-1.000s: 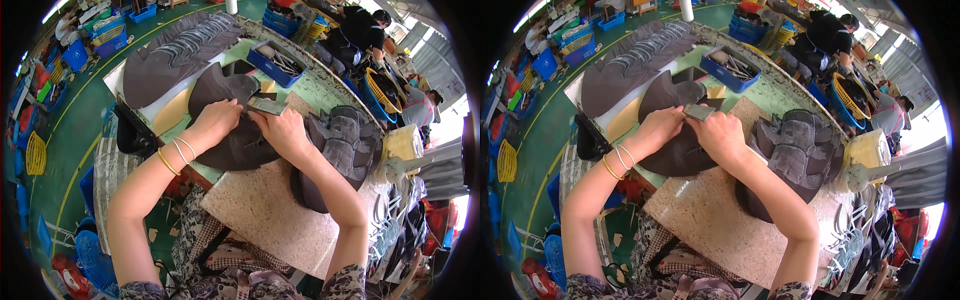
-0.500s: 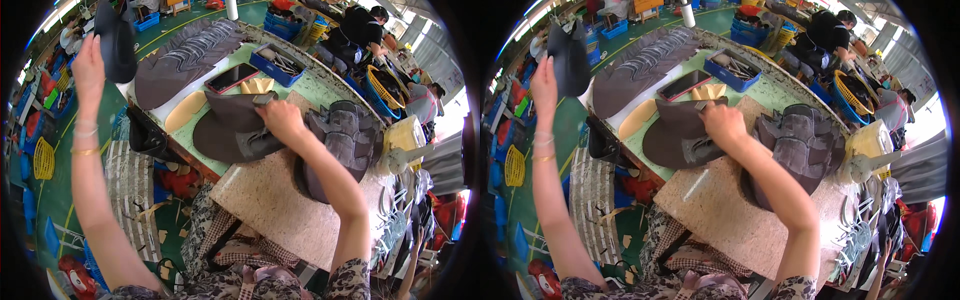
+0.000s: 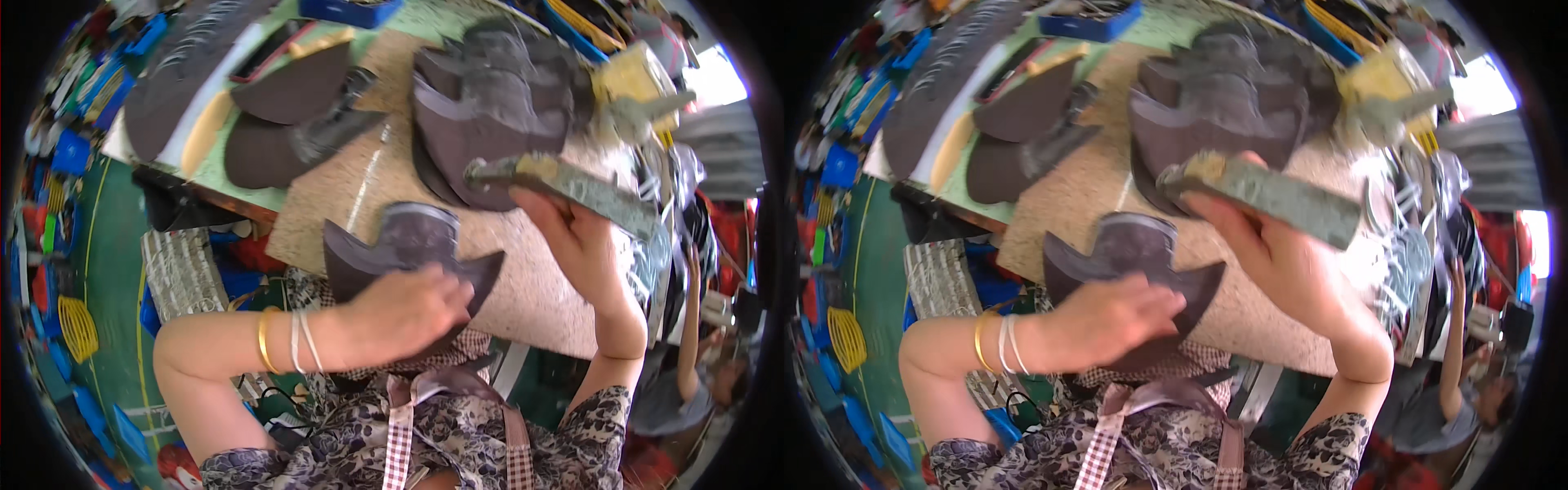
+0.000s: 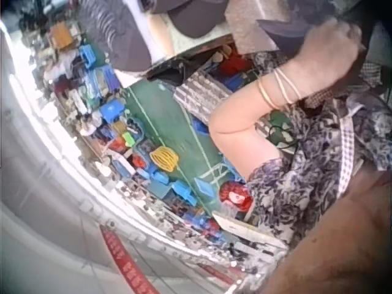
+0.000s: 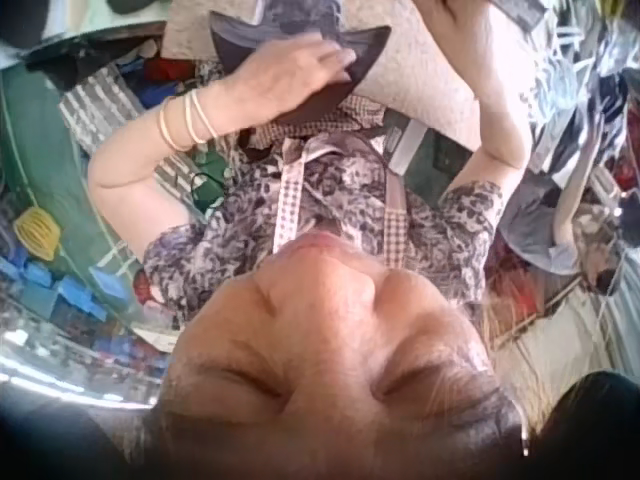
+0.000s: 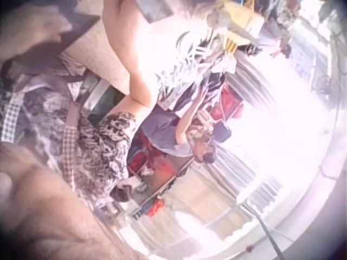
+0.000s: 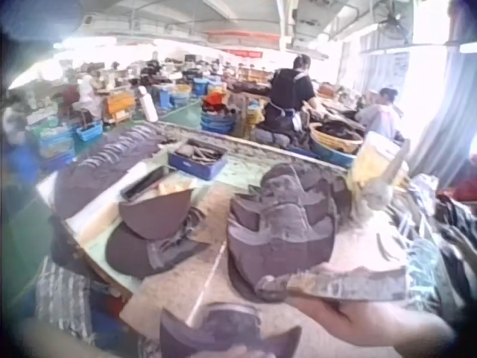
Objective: The person folds the glued edges of shoe upper components by hand and flattens the seams against a stone slab using a hammer.
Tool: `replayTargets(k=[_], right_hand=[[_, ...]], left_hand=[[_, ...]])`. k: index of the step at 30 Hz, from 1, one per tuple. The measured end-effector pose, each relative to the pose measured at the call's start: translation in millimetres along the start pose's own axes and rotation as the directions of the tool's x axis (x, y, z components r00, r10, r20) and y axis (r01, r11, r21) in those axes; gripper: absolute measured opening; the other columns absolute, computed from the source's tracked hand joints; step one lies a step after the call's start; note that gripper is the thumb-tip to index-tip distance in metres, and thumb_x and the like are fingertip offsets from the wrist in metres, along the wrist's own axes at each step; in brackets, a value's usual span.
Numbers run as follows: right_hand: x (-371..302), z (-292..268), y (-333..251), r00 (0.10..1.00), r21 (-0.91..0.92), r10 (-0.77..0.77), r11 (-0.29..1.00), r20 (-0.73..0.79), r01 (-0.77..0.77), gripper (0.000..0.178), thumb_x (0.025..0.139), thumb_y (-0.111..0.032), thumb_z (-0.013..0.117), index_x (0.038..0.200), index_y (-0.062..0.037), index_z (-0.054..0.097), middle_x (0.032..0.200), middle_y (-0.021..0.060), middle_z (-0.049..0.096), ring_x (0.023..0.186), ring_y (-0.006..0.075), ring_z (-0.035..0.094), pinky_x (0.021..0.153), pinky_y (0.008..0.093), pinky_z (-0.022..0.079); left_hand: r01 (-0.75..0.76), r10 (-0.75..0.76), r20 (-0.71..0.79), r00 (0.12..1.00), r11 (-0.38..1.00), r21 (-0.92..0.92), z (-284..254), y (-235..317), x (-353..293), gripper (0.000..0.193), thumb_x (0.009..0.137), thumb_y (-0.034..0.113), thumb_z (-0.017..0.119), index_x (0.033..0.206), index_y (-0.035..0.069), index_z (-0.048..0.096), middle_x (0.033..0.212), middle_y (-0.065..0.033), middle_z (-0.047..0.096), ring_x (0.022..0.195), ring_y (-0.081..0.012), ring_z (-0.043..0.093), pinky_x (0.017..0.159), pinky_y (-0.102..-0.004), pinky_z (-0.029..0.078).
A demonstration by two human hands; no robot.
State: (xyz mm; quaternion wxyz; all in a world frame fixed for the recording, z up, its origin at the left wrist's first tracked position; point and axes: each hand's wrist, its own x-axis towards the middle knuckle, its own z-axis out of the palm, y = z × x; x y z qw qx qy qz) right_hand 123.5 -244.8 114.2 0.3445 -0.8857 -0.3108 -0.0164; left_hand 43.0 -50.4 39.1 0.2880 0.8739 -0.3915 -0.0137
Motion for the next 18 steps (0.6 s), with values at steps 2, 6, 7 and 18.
replayTargets(k=[2,6,7,18], right_hand=[[-22.5,-7.2,0.8,0.997,-0.084,-0.032,0.996,0.068,0.037,0.018,0.087,-0.013,0.065,0.103,-0.0045,0.061,0.078,0.0112,0.064,0.062,0.0222,0.066,0.051,0.0303,0.049],[-56.9,2.4,17.7,0.985,0.015,-0.012,1.000,0.170,0.009,0.029,0.080,-0.008,0.069,0.106,-0.0037,0.058,0.080,0.0116,0.064,0.064,0.0256,0.066,0.053,0.0321,0.051],[-63.0,4.5,20.4,0.977,0.074,0.007,0.997,0.212,-0.023,0.035,0.076,-0.007,0.071,0.108,-0.0032,0.057,0.081,0.0119,0.064,0.065,0.0264,0.066,0.054,0.0328,0.051],[-47.7,29.0,23.5,0.901,0.197,-0.064,0.980,0.429,-0.024,0.038,0.073,-0.004,0.067,0.109,0.0025,0.056,0.078,0.0141,0.064,0.063,0.0280,0.067,0.052,0.0338,0.052]], left_hand=[[-0.024,0.044,-0.089,0.995,0.976,0.215,-4.9,-26.5,8.6,0.038,0.075,0.012,0.065,0.111,0.005,0.055,0.113,-0.0074,0.054,0.101,-0.0254,0.053,0.070,-0.0321,0.053],[-0.013,0.041,-0.164,0.986,0.985,0.170,-2.7,-62.3,33.1,0.048,0.070,0.008,0.070,0.116,0.003,0.056,0.110,-0.0083,0.056,0.102,-0.0259,0.052,0.088,-0.0370,0.048],[0.006,0.015,-0.137,0.990,0.989,0.151,-7.5,-63.2,36.3,0.040,0.072,0.006,0.070,0.111,0.002,0.060,0.101,-0.0089,0.057,0.095,-0.0239,0.055,0.082,-0.0364,0.048],[0.090,-0.072,0.079,0.994,0.963,-0.254,-30.5,-70.9,29.7,0.024,0.074,0.005,0.070,0.098,0.002,0.067,0.084,-0.0089,0.057,0.075,-0.0227,0.058,0.066,-0.0338,0.047]])
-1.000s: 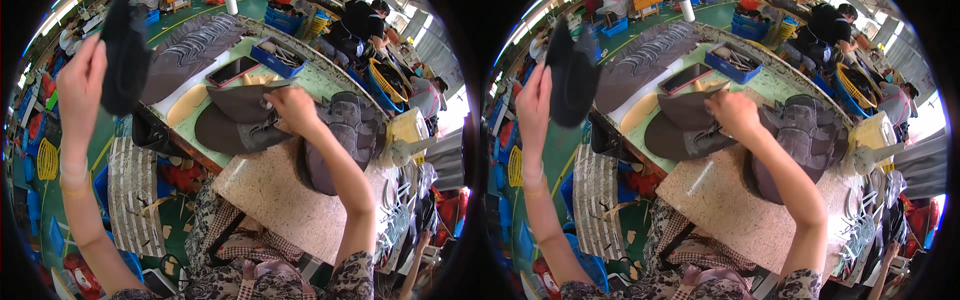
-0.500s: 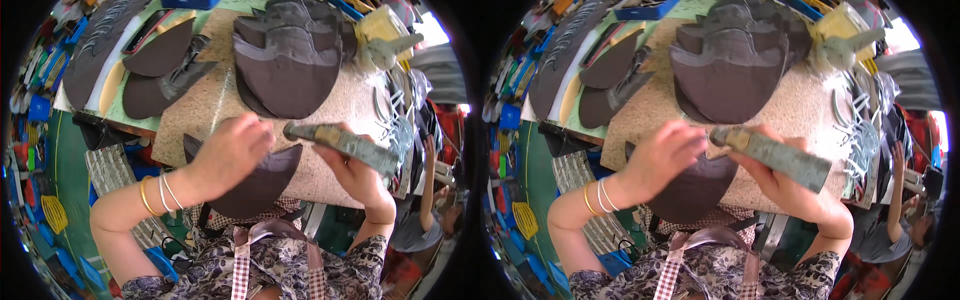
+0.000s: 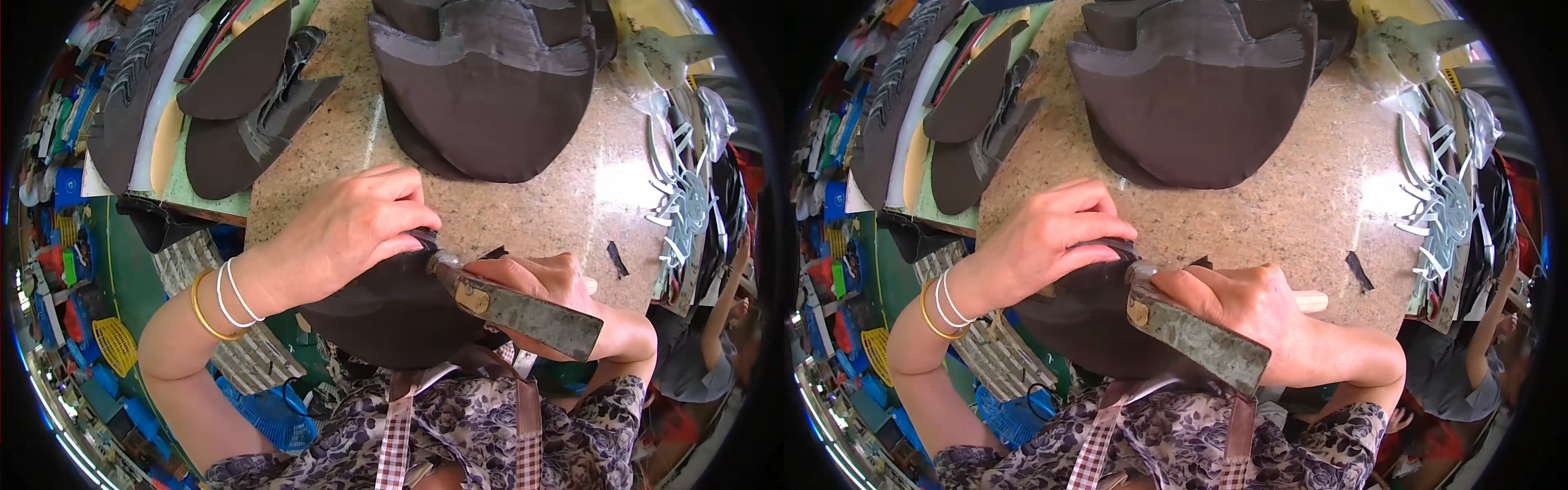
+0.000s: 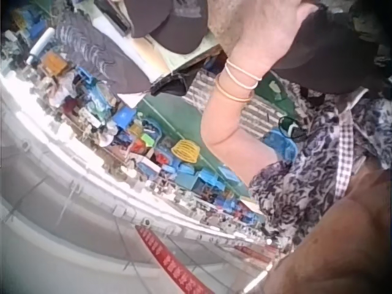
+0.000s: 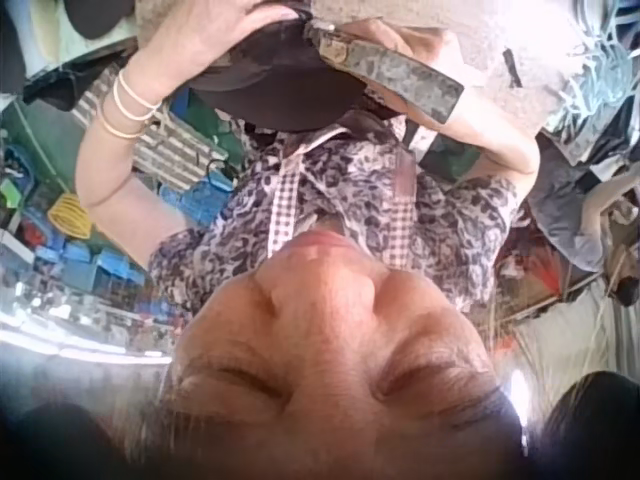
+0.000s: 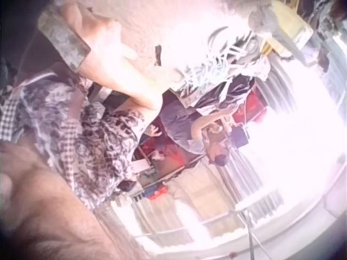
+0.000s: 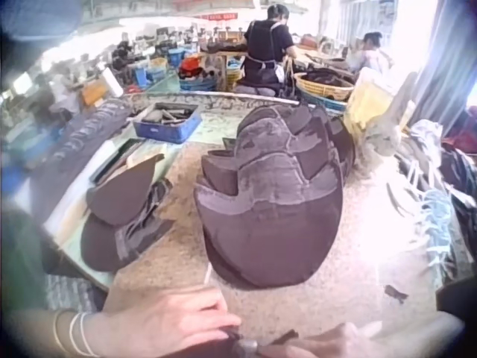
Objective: The person folds the glued edges of shoe upper components by hand and flattens the seams against a stone slab using a hammer.
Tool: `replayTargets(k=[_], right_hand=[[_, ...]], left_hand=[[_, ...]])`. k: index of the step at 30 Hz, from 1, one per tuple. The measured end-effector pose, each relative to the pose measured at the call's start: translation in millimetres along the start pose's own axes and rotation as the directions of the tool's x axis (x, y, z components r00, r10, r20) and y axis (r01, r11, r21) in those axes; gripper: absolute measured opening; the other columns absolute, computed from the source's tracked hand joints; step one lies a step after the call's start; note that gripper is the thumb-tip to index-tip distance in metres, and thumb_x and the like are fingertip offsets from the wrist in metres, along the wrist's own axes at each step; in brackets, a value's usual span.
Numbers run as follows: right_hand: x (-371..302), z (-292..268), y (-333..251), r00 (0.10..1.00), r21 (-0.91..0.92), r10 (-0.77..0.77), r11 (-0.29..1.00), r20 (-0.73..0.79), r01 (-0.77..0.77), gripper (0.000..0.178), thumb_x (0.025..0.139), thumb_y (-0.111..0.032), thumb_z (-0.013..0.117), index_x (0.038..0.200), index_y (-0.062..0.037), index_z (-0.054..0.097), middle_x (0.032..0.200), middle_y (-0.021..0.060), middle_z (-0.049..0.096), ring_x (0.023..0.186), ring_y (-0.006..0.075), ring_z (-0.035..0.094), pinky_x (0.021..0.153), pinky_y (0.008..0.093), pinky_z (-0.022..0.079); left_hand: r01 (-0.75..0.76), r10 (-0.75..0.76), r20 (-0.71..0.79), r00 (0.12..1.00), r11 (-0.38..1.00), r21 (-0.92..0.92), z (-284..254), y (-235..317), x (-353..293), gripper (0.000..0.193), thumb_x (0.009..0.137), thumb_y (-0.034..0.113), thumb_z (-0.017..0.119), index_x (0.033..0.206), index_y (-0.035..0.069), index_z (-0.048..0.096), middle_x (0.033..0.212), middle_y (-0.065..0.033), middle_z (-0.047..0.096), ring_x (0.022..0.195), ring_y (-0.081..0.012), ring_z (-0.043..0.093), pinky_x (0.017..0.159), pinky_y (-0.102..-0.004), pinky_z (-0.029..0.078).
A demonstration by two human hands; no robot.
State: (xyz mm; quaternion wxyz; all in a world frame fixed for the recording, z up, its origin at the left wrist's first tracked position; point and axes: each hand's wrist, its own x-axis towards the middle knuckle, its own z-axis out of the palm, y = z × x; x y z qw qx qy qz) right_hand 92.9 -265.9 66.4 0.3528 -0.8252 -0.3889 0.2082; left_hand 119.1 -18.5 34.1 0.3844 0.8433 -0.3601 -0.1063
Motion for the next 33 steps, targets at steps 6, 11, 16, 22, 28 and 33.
replayTargets(k=[6,11,16,22,28,33], right_hand=[[3.1,1.0,7.1,0.999,0.026,0.035,0.999,-0.015,-0.034,0.036,0.074,-0.009,0.068,0.106,0.0023,0.057,0.078,0.0143,0.065,0.064,0.0266,0.068,0.053,0.0326,0.053],[3.9,-1.7,2.5,0.982,0.049,0.153,0.988,-0.108,-0.149,0.033,0.073,-0.012,0.070,0.103,0.0004,0.060,0.080,0.0138,0.067,0.066,0.0267,0.069,0.056,0.0333,0.054],[7.1,-6.4,4.3,0.970,0.168,0.228,0.963,-0.089,-0.211,0.033,0.073,-0.012,0.071,0.102,-0.0001,0.060,0.081,0.0117,0.069,0.067,0.0260,0.069,0.060,0.0338,0.055],[14.1,-7.6,2.3,0.961,0.170,0.249,0.959,-0.119,-0.228,0.031,0.075,-0.011,0.070,0.102,0.0005,0.060,0.083,0.0115,0.069,0.067,0.0252,0.069,0.060,0.0322,0.054],[22.7,-1.3,1.8,0.958,0.087,0.273,0.960,-0.089,-0.265,0.032,0.074,-0.012,0.072,0.101,0.0004,0.060,0.082,0.0117,0.069,0.066,0.0250,0.069,0.058,0.0323,0.054],[27.4,-1.7,-1.0,0.968,-0.014,0.225,0.974,-0.115,-0.228,0.030,0.072,-0.010,0.071,0.099,-0.0009,0.061,0.079,0.0113,0.069,0.062,0.0258,0.068,0.053,0.0331,0.053]], left_hand=[[0.001,0.017,0.083,0.996,0.976,-0.218,-10.4,-26.3,10.1,0.022,0.072,0.009,0.072,0.092,0.002,0.067,0.078,-0.0078,0.059,0.070,-0.0242,0.058,0.060,-0.0338,0.047],[-0.171,0.171,0.006,0.985,0.985,-0.003,-5.6,-29.2,14.1,0.022,0.070,0.010,0.073,0.089,0.002,0.067,0.077,-0.0059,0.060,0.067,-0.0220,0.059,0.057,-0.0318,0.048],[-0.376,0.375,0.034,0.927,0.924,0.063,-5.3,-43.2,11.6,0.023,0.067,0.009,0.074,0.089,0.003,0.067,0.078,-0.0050,0.062,0.065,-0.0191,0.058,0.051,-0.0290,0.047],[-0.520,0.526,-0.024,0.850,0.846,0.117,-3.3,-47.4,10.8,0.025,0.064,0.005,0.073,0.088,0.001,0.066,0.080,-0.0059,0.062,0.065,-0.0191,0.058,0.049,-0.0276,0.046],[-0.464,0.470,-0.021,0.882,0.877,0.125,-2.1,-42.8,5.8,0.025,0.064,0.004,0.072,0.087,-0.001,0.066,0.080,-0.0064,0.061,0.065,-0.0200,0.057,0.050,-0.0293,0.047],[-0.280,0.285,-0.077,0.955,0.958,0.065,-1.4,-37.7,-4.9,0.026,0.064,0.002,0.074,0.088,0.000,0.067,0.080,-0.0067,0.059,0.066,-0.0211,0.057,0.053,-0.0310,0.047]])
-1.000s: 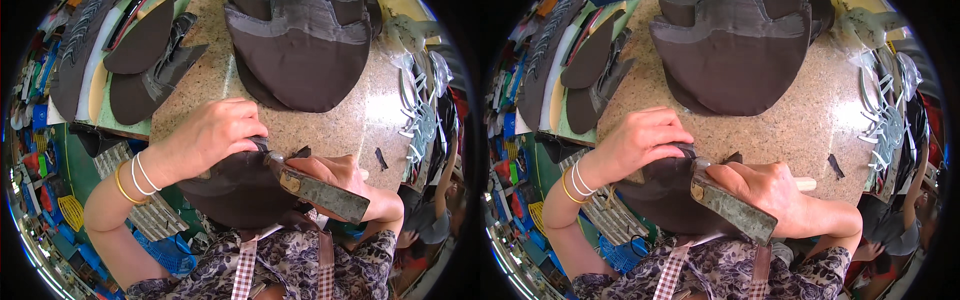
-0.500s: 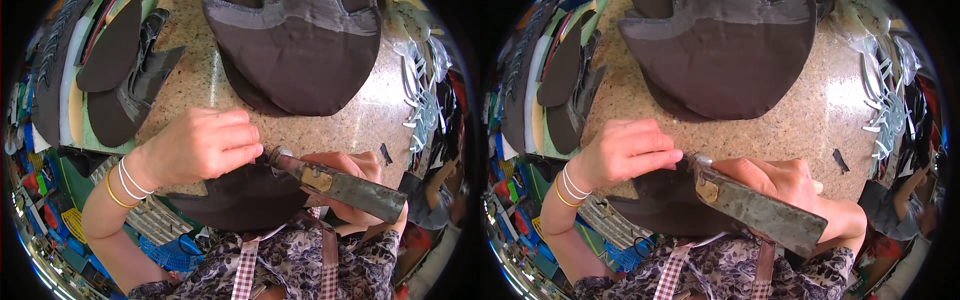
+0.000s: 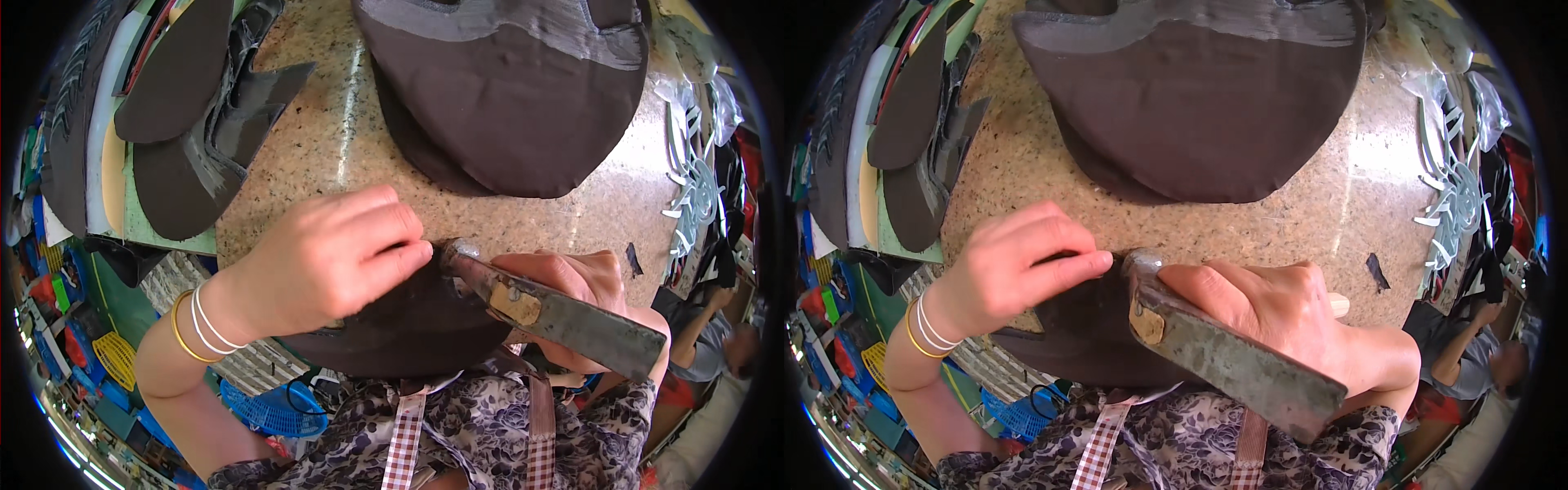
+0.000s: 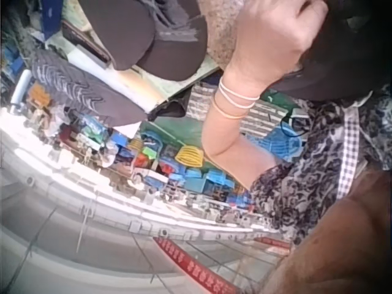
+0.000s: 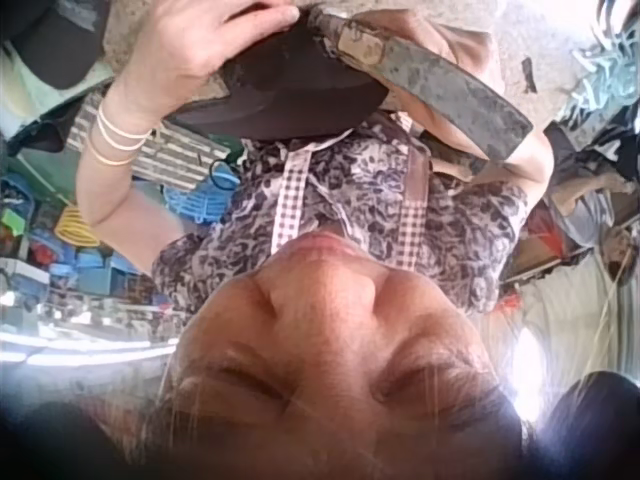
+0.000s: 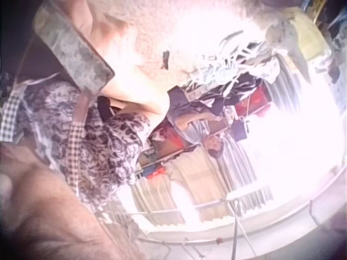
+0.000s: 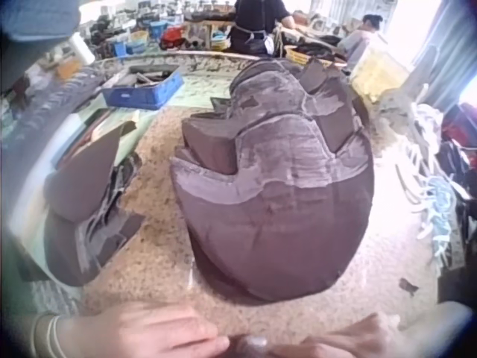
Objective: The person folds the glued edges of shoe upper components by hand and flattens the seams against a stone slab using a hammer.
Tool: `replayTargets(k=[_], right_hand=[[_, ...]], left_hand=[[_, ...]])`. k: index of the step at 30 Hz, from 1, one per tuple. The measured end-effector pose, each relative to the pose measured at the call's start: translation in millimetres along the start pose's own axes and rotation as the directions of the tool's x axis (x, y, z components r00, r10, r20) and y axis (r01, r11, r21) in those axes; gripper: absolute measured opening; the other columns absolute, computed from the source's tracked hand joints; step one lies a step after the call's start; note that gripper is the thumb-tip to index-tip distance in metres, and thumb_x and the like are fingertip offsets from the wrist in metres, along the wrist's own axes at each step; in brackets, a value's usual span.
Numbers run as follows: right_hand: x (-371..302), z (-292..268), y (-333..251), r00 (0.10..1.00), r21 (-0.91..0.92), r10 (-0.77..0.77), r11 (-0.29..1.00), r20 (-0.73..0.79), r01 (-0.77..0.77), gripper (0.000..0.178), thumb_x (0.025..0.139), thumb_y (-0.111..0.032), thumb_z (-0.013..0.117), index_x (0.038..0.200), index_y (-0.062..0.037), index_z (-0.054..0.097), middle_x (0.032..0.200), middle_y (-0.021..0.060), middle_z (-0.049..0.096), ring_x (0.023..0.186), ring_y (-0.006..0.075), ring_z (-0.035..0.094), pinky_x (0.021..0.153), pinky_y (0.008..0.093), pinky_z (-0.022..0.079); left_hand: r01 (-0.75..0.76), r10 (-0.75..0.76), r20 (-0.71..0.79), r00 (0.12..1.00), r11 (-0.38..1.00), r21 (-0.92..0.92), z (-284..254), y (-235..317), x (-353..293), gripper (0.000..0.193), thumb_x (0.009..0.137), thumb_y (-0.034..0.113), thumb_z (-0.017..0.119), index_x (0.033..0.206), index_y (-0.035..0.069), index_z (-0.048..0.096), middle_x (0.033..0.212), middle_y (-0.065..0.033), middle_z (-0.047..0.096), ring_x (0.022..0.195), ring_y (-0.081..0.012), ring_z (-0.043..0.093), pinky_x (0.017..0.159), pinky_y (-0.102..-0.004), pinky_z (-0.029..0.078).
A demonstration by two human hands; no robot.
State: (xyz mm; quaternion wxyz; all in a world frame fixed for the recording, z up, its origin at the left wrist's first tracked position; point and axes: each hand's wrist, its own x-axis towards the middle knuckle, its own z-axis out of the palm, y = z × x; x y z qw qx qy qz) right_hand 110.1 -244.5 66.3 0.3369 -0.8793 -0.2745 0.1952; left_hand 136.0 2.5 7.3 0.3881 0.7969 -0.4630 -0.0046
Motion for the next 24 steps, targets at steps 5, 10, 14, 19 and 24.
replayTargets(k=[5,10,14,19,24], right_hand=[[6.6,0.2,2.4,0.995,-0.054,-0.091,0.994,0.028,0.093,0.033,0.074,-0.014,0.067,0.103,-0.0011,0.058,0.075,0.0103,0.064,0.059,0.0253,0.065,0.049,0.0348,0.051],[11.7,-5.6,-2.6,0.986,-0.090,-0.151,0.983,0.073,0.157,0.036,0.076,-0.017,0.063,0.106,0.0013,0.054,0.072,0.0109,0.058,0.058,0.0267,0.063,0.049,0.0368,0.050],[22.4,-3.2,-13.0,0.995,-0.159,-0.063,0.984,0.080,0.076,0.027,0.074,-0.015,0.067,0.098,-0.0038,0.059,0.073,0.0084,0.063,0.060,0.0249,0.065,0.051,0.0339,0.050],[19.4,-10.4,-18.0,1.000,-0.215,-0.003,0.977,-0.007,0.001,0.021,0.071,-0.014,0.070,0.092,-0.0101,0.066,0.075,0.0050,0.068,0.063,0.0218,0.066,0.054,0.0310,0.051],[35.5,-8.4,-20.4,0.992,-0.282,-0.087,0.953,0.089,0.109,0.025,0.073,-0.013,0.069,0.097,-0.0094,0.067,0.077,0.0059,0.068,0.064,0.0217,0.066,0.054,0.0309,0.051]], left_hand=[[0.089,-0.089,-0.073,0.993,0.996,-0.005,3.8,8.3,-2.4,0.023,0.066,0.000,0.073,0.089,0.000,0.066,0.080,-0.0063,0.058,0.068,-0.0204,0.056,0.055,-0.0308,0.046],[0.216,-0.219,-0.074,0.973,0.976,-0.036,5.9,15.6,-7.2,0.024,0.065,0.001,0.075,0.087,0.001,0.065,0.081,-0.0060,0.058,0.067,-0.0188,0.054,0.055,-0.0302,0.044],[0.254,-0.242,-0.217,0.946,0.967,0.028,10.0,21.8,-15.0,0.025,0.065,0.002,0.075,0.088,0.001,0.066,0.080,-0.0056,0.058,0.066,-0.0184,0.053,0.054,-0.0299,0.043],[0.273,-0.278,-0.205,0.938,0.960,-0.055,10.3,19.2,-17.4,0.021,0.067,0.004,0.077,0.085,0.003,0.065,0.074,-0.0051,0.056,0.063,-0.0200,0.053,0.052,-0.0317,0.042],[0.431,-0.442,-0.226,0.868,0.897,-0.100,4.7,20.5,-26.2,0.017,0.070,0.006,0.076,0.082,0.003,0.064,0.072,-0.0046,0.055,0.061,-0.0194,0.052,0.053,-0.0313,0.042]])
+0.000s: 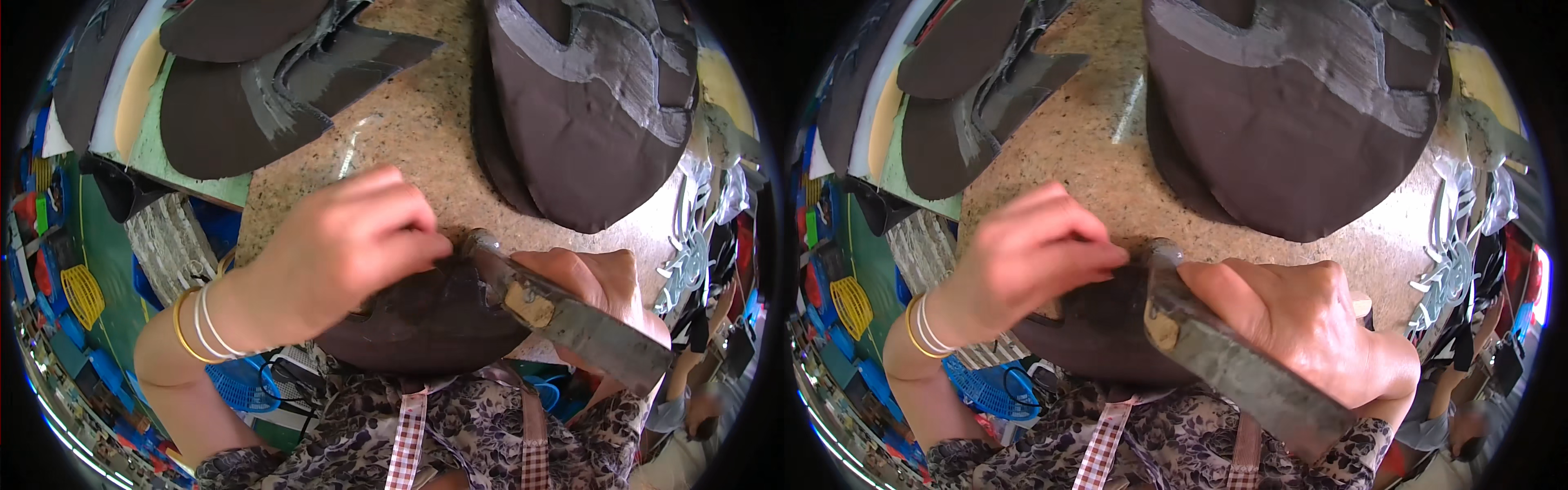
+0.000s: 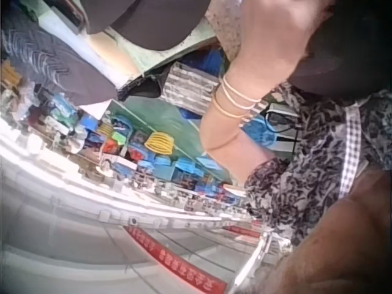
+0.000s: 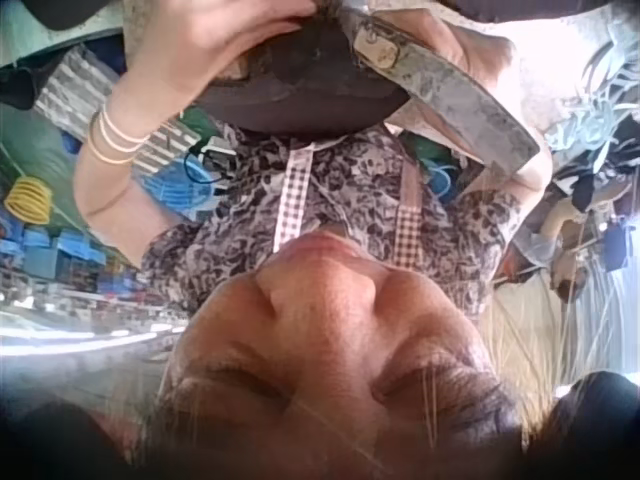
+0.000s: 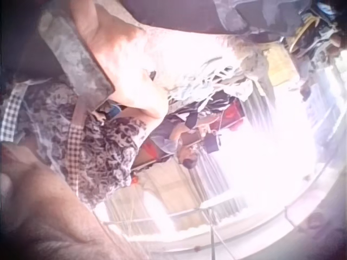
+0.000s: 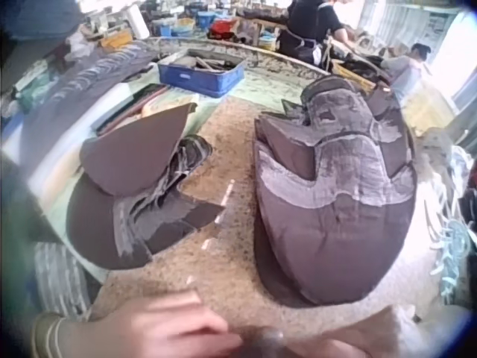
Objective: The person folds the glued edges of shoe upper components by hand and flattens the seams against a stone slab using a hammer.
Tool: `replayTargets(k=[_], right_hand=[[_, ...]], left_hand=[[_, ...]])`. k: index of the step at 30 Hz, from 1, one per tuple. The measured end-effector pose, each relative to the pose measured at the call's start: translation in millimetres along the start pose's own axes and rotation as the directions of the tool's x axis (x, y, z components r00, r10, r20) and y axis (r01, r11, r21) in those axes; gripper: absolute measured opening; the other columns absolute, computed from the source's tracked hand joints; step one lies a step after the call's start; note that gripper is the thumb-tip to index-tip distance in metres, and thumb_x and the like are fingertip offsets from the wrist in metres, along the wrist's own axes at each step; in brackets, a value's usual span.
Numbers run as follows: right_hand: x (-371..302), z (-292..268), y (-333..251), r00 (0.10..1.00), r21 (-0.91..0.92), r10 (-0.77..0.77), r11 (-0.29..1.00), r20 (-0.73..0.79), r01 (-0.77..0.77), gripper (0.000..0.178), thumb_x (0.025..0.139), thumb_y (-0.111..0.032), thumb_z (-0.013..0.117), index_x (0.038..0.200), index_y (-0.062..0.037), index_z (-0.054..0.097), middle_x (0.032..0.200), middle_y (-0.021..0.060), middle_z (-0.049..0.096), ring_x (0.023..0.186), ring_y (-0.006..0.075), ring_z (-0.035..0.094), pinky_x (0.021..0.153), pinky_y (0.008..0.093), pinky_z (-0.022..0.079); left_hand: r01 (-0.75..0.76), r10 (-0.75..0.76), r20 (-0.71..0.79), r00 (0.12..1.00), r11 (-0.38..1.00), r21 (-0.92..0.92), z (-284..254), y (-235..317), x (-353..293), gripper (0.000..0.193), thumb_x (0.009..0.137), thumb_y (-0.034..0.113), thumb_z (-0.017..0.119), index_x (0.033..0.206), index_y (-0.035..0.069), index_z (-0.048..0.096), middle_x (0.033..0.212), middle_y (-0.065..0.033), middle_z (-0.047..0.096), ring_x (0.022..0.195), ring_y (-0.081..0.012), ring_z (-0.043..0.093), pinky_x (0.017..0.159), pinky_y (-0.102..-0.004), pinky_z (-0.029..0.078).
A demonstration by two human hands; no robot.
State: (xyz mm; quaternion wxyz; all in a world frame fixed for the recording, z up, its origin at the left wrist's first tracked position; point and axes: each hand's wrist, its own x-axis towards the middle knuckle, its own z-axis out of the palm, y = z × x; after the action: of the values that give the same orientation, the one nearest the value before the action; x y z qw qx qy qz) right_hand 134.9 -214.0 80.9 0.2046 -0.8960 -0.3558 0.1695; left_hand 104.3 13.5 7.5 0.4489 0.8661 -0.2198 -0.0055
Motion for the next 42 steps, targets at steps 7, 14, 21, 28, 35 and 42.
replayTargets(k=[7,14,21,28,35,42], right_hand=[[9.4,-14.3,15.0,0.918,0.250,-0.171,0.965,0.359,0.082,0.040,0.074,-0.011,0.065,0.108,0.0066,0.053,0.075,0.0147,0.059,0.062,0.0291,0.065,0.052,0.0362,0.052],[13.2,-2.9,13.6,0.954,0.204,-0.298,0.934,-0.003,0.293,0.044,0.069,-0.008,0.067,0.108,0.0098,0.054,0.078,0.0184,0.063,0.061,0.0302,0.065,0.054,0.0349,0.053],[18.5,2.8,19.0,0.949,0.166,-0.301,0.945,0.097,0.283,0.030,0.080,-0.013,0.066,0.107,-0.0003,0.059,0.069,0.0073,0.063,0.060,0.0234,0.064,0.053,0.0292,0.047],[20.1,11.1,18.2,0.943,0.263,-0.287,0.935,0.168,0.238,0.025,0.088,-0.009,0.059,0.110,0.0024,0.059,0.084,0.0100,0.067,0.066,0.0170,0.063,0.063,0.0258,0.048],[31.0,6.1,11.2,0.918,0.241,-0.382,0.905,0.102,0.350,0.023,0.084,-0.017,0.066,0.099,-0.0003,0.064,0.081,0.0061,0.067,0.062,0.0127,0.062,0.056,0.0237,0.047],[52.3,12.6,18.0,0.774,0.307,-0.631,0.748,0.054,0.589,0.043,0.074,-0.015,0.067,0.106,0.0111,0.055,0.079,0.0168,0.063,0.063,0.0273,0.066,0.055,0.0318,0.052]], left_hand=[[-0.200,0.212,-0.038,0.977,0.958,0.204,3.5,9.8,-11.7,0.017,0.068,0.003,0.074,0.083,0.002,0.067,0.077,-0.0043,0.056,0.068,-0.0186,0.054,0.056,-0.0297,0.044],[-0.070,0.071,-0.014,0.997,0.995,0.068,-2.2,6.5,-17.7,0.022,0.063,0.004,0.068,0.085,0.003,0.068,0.079,-0.0041,0.056,0.069,-0.0192,0.053,0.056,-0.0289,0.043],[-0.075,0.084,-0.072,0.994,0.991,0.114,-0.3,8.1,-28.1,0.021,0.064,0.007,0.065,0.084,0.004,0.066,0.079,-0.0040,0.056,0.068,-0.0188,0.053,0.055,-0.0288,0.044],[-0.040,0.059,-0.226,0.972,0.996,0.085,9.1,-1.9,-45.2,0.022,0.059,0.010,0.065,0.081,0.004,0.066,0.079,-0.0037,0.057,0.068,-0.0182,0.053,0.052,-0.0280,0.042],[0.078,-0.034,-0.331,0.943,0.990,0.118,12.7,9.1,-51.7,0.026,0.054,0.008,0.065,0.079,0.003,0.066,0.077,-0.0052,0.057,0.066,-0.0190,0.052,0.054,-0.0292,0.042],[0.128,0.073,-0.451,0.889,0.908,0.399,30.4,25.9,-60.4,0.027,0.055,0.012,0.069,0.081,0.005,0.068,0.078,-0.0011,0.059,0.070,-0.0198,0.051,0.058,-0.0311,0.040]])
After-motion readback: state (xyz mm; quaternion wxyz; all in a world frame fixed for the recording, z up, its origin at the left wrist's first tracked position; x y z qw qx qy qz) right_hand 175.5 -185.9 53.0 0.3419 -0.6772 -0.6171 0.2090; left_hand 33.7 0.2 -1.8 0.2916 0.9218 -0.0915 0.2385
